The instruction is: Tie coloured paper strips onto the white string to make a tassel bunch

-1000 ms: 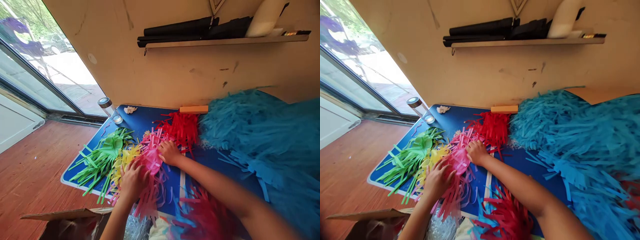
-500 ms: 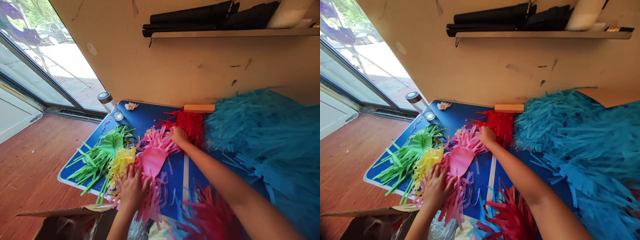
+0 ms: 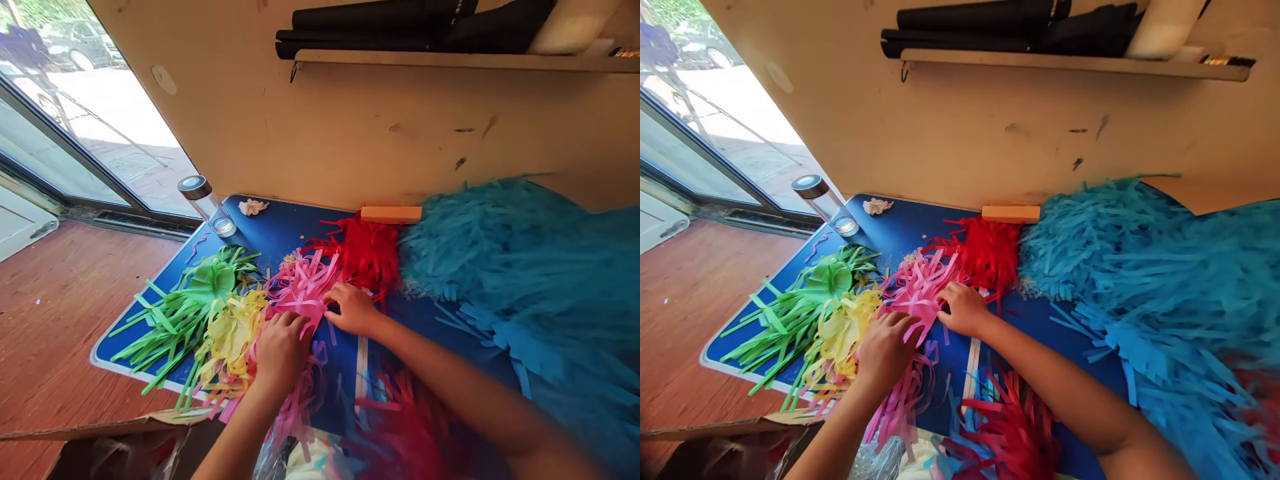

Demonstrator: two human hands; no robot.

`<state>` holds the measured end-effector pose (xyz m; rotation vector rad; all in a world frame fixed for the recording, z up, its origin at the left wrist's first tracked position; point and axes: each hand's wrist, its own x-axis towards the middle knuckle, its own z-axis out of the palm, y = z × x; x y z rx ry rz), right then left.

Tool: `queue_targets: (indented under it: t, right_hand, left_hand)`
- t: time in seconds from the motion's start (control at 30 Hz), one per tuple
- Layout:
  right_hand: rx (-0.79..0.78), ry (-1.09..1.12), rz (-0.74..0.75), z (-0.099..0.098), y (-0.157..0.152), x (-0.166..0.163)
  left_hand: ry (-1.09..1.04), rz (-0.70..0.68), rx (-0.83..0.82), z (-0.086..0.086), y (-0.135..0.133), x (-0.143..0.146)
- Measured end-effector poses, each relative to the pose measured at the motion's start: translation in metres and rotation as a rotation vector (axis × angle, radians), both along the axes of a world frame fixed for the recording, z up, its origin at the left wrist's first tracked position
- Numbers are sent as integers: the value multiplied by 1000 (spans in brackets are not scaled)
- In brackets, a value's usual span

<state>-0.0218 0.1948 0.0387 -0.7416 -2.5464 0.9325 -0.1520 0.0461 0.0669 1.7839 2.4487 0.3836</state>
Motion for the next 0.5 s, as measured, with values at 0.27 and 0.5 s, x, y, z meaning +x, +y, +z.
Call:
queue_targets:
  t: [0.27,0.5]
  right_hand:
    - [-318,89,-96,-11,22,-15]
    - [-455,190,-196,-13,17,-16]
  left_hand:
    - [-14,12,-92,4,37,-4]
    - [-6,59,-130,1,46,4]
